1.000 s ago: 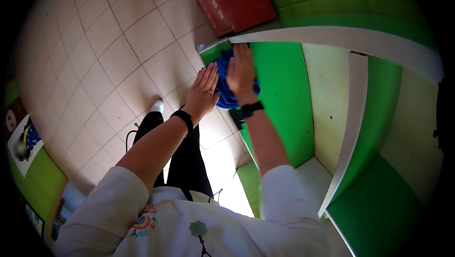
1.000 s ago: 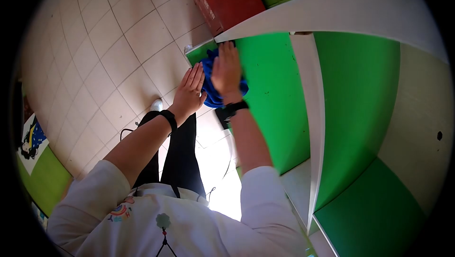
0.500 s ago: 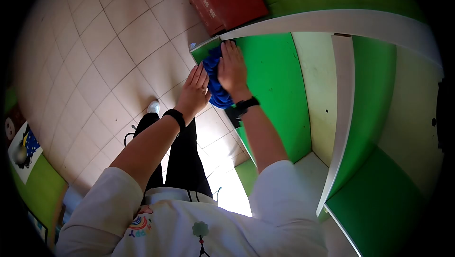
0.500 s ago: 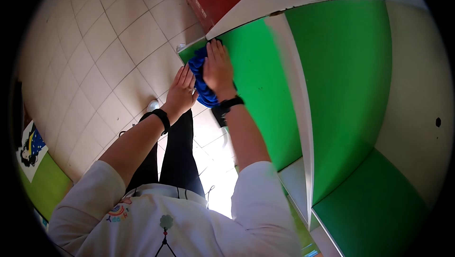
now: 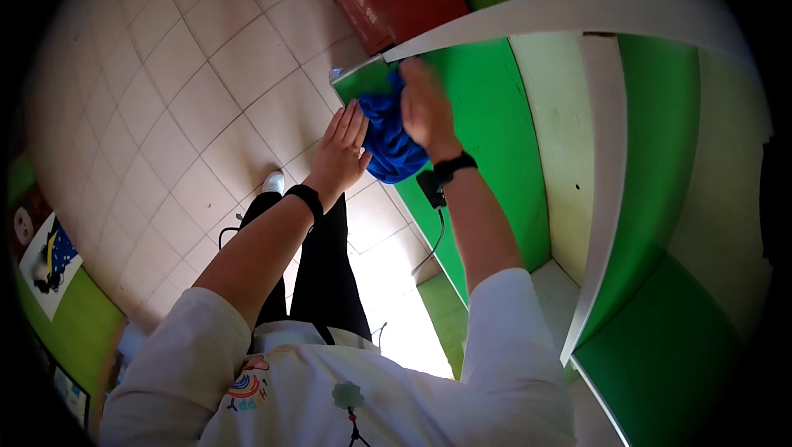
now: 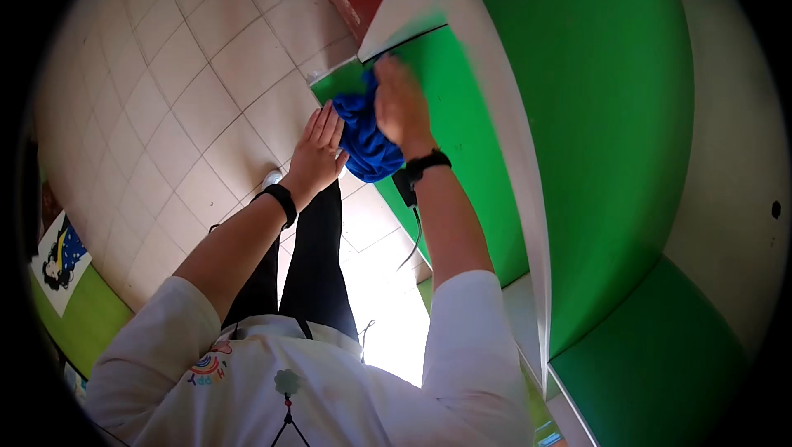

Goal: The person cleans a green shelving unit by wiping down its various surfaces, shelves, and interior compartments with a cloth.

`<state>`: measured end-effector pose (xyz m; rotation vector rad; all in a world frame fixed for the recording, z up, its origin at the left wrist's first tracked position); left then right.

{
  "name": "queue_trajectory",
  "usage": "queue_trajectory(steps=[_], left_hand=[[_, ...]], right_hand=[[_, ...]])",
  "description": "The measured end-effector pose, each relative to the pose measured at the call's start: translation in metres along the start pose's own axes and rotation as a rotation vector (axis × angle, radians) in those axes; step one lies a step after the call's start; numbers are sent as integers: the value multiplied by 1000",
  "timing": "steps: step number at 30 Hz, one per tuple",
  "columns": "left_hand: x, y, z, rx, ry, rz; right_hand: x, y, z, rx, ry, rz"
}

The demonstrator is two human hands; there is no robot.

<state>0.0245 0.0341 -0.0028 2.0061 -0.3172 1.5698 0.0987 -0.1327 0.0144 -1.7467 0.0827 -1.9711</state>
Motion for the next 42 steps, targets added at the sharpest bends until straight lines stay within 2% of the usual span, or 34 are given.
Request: queue_trajectory(steps=[2,3,4,7,9,11,14,16,19,22,23,26,29,31,34,35,38,41,42], left_hand=[[2,0,2,-1,51,-3],[2,1,3,-5,75,-9],[0,1,3,9,5,10],[1,4,4,49,-194,52],[3,2,2,6,-91,54],[5,1,0,-34,59,-22],[15,8,5,-84,87,-51],[8,31,4,-207,-24,-13],[-6,69,-6,-295,-132,4],[-10,81,-14,-294,-135,0],[-13,80,-15,-291,-128,-3],[-10,67,11,-384,-116,-106],[-3,69,38,-322,-47,-100],[2,77,35,-254,-72,-78],[-4,78,-7,-306,-125,-67],[-7,75,-19,-332,-117,-50],[-11,62,-15,-466,-81,-61],[-8,52,20,-437,42,-39],[-7,54,32,-416,73,-24]], right_hand=[[-2,22,13,-226,139,-111],[-17,20,18,-352,113,-141],[-13,-1,21,-472,161,-26],[-27,-23,3,-422,126,-44],[-15,-17,-8,-305,57,11],[-2,17,-37,-490,62,-79],[16,44,-103,-816,170,-159],[21,34,-155,-993,248,-248],[6,12,-211,-1092,318,-393],[10,8,-199,-801,194,-348],[18,18,-188,-637,151,-279],[38,62,-161,-528,63,-195],[23,64,-157,-735,253,-304],[2,18,-168,-689,225,-241],[11,-6,-186,-601,112,-146],[15,-7,-188,-570,72,-109],[27,40,-187,-632,184,-162],[12,50,-170,-914,313,-318],[10,38,-160,-965,244,-409]])
Point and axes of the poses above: each hand's wrist, its own z-axis towards the middle knuckle, its own x-axis out of the back of the hand, y = z × x, the point moved 4 cm from there along z, towards the middle knuckle, and after that the axes turned 1 degree about -z, right-handed, at the moved point
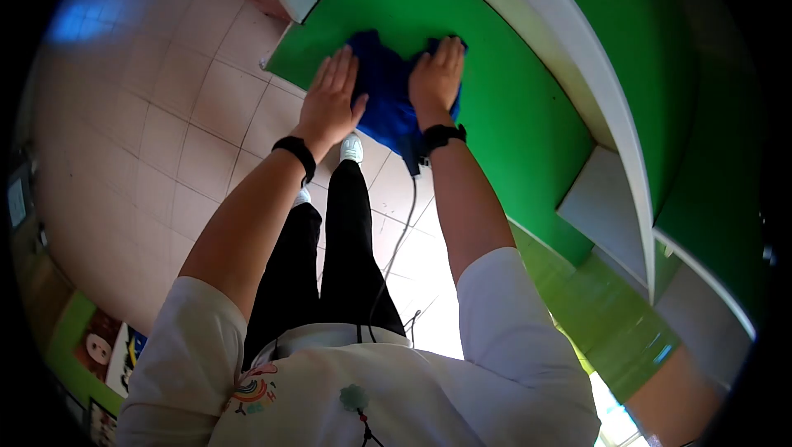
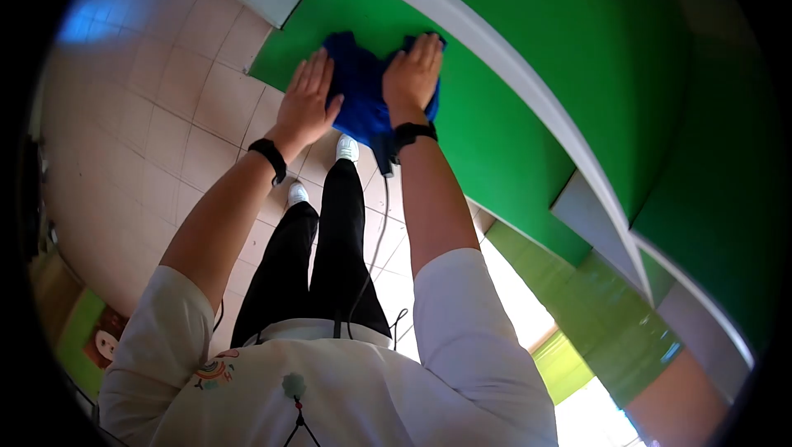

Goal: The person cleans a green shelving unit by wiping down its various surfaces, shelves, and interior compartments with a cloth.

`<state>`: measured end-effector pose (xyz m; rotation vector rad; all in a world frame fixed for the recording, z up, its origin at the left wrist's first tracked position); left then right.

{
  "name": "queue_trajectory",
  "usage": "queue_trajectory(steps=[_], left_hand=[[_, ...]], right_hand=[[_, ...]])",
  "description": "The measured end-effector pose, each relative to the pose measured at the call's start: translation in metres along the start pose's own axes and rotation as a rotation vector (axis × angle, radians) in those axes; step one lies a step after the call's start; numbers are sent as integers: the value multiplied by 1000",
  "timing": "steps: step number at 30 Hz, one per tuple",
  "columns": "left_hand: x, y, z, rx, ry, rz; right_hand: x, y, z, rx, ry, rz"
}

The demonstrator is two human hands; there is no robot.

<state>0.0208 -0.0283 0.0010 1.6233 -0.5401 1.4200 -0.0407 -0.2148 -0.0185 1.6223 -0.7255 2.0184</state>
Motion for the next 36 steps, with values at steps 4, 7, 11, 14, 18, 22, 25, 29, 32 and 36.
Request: queue_trajectory(steps=[4,7,11,14,18,22,25,29,32,36], left_hand=[[-9,6,8,41,14,166],[-25,22,-14,-24,-2,178],[-23,21,-25,-123,-63,289],[-30,14,-26,-179,-85,304],[-27,2,1,-224,-160,379],[-42,-3,71,-239,-74,445],[-78,47,108,-307,14,389],[-98,143,94,-620,-34,222],[-100,189,53,-770,-132,186],[-94,187,41,-774,-221,185]], right_hand=[[12,-14,-47,202,-95,264],[4,25,-24,84,4,252],[-1,27,-9,-157,135,130],[-5,2,-41,31,84,204],[13,41,-66,-6,115,170],[24,75,-76,-281,130,118],[29,80,-94,-364,122,88],[37,109,-134,-438,194,79],[53,162,-163,-596,284,120],[60,201,-171,-826,327,72]])
Point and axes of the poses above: each hand's wrist, its own z-axis towards the middle knuckle, its own x-axis out of the back of the hand, y = z × x, the point moved 4 cm from there along z, towards the middle knuckle, and after that the axes turned 1 degree about -z, right-handed, at the moved point
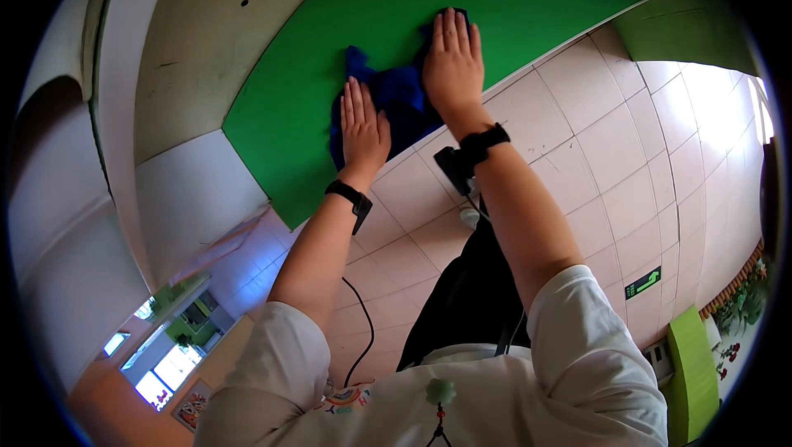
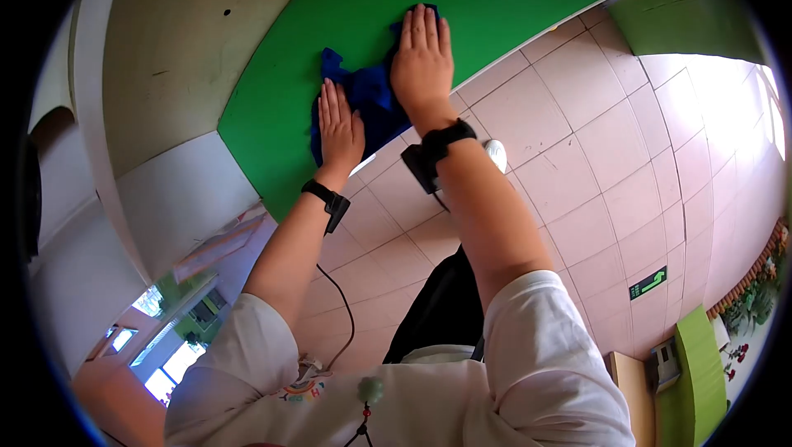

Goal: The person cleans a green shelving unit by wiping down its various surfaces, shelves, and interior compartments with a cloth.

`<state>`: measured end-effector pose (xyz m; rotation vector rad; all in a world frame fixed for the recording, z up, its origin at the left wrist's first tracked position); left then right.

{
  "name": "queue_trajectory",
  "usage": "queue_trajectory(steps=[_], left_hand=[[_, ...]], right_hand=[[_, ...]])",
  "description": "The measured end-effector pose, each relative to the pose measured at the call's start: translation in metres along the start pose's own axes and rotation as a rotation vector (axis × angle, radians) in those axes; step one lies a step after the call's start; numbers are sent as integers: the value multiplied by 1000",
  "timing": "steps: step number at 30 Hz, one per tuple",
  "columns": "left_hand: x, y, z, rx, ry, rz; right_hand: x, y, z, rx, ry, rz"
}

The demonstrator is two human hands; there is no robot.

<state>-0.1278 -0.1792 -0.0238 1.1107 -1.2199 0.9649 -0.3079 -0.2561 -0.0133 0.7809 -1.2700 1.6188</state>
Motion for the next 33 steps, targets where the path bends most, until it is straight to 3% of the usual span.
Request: queue_trajectory(steps=[2,4,6,10,11,14,17,20,23,27,29,33], left_hand=[[3,-21,-3,52,-21,-30],[-8,-87,-25,324,88,9],[4,-135,-52,548,-31,156],[22,-138,-62,379,-97,522],[21,-129,-60,341,-121,484],[32,-64,-43,236,-78,-51],[18,-43,-43,266,55,-262],[2,-99,-22,320,112,-32],[-2,-161,-3,429,65,61],[10,-133,-53,423,-31,14],[12,-133,-76,325,-101,59],[14,-154,-11,214,-106,37]], right_hand=[[-12,-30,-6,-13,-63,3],[-25,-70,-29,217,-215,174],[-32,-102,-61,427,-336,174],[-22,-111,-78,391,-356,234],[-21,-109,-79,378,-352,256],[-22,-107,-78,426,-343,149],[-20,-98,-77,438,-362,124],[-3,-75,-75,307,-345,35],[15,-74,-80,137,-337,264],[11,-86,-83,72,-278,262],[10,-91,-86,52,-267,255],[9,-84,-84,45,-282,195]])
Point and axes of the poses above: each hand's wrist, its own z-axis towards the middle knuckle, its own x-axis out of the back of the hand, y = z × x, the point moved 4 cm from there along z, towards the middle knuckle, and after that the axes turned 1 degree about -z, right-handed, at the moved point
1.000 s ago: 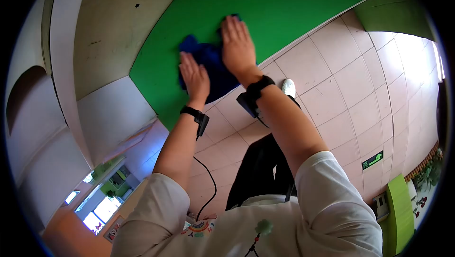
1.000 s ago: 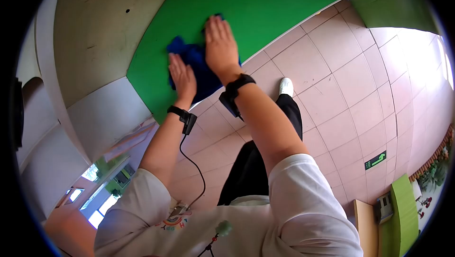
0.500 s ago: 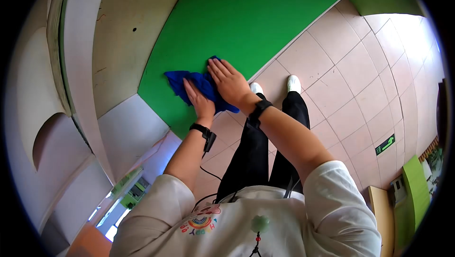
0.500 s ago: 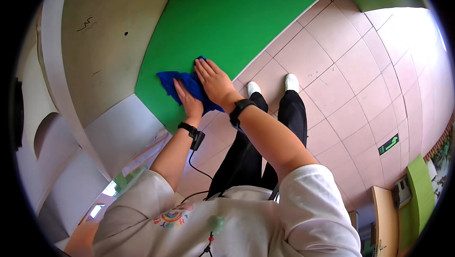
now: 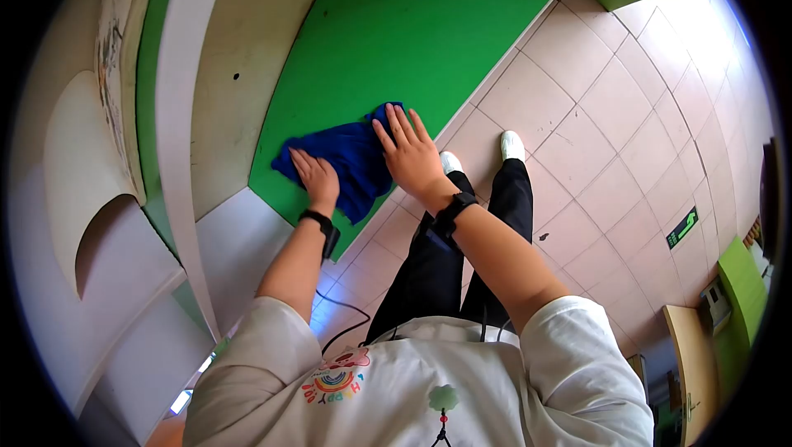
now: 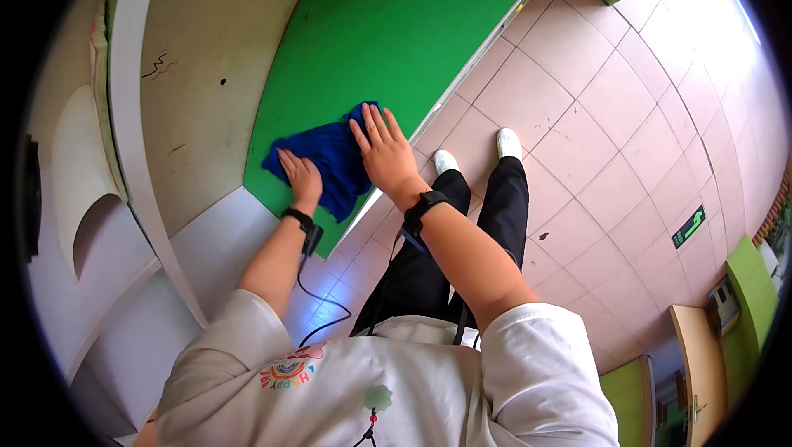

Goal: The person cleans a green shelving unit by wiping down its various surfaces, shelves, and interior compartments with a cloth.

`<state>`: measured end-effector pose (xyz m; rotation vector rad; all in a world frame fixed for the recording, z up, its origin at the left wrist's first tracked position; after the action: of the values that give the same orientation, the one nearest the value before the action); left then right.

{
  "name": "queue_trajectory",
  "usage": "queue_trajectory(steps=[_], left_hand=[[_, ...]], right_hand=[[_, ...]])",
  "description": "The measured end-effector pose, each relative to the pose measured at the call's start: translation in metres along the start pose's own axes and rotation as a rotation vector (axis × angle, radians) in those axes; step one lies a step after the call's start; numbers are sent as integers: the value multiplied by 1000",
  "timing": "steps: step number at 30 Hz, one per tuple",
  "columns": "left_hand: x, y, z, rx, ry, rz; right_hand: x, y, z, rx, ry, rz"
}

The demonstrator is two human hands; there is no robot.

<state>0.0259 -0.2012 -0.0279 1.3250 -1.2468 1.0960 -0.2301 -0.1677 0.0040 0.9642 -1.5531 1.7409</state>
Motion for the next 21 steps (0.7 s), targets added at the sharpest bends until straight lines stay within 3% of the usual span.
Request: queue_trajectory(steps=[3,5,7,9,12,15,17,18,21], left_hand=[[-10,29,39,-27,120,37],[-26,35,16,-198,94,283],[-7,69,-32,-221,29,13],[-6,77,-77,-213,-20,18],[-2,69,-72,-294,-50,6],[11,58,-17,-244,1,-117],[9,57,19,-246,81,24],[8,64,25,-292,162,152],[-1,65,-3,-104,125,-60]], right_hand=[[4,-2,-3,-7,-25,17],[2,-2,-1,-19,-18,34],[6,-1,-1,-7,-31,7],[7,1,0,11,-35,-20],[13,9,-1,106,-8,-26],[18,16,1,163,18,-3],[25,18,3,182,-9,38],[26,20,3,186,10,52],[28,22,7,227,4,44]])
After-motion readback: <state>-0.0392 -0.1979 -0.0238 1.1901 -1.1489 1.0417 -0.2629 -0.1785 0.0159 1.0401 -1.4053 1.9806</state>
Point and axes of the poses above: each hand's wrist, its own z-axis towards the middle knuckle, its own x-axis out of the back of the hand, y = z × x, the point moved 4 cm from there along z, towards the middle knuckle, and after that the axes turned 1 degree about -z, right-handed, at the moved point
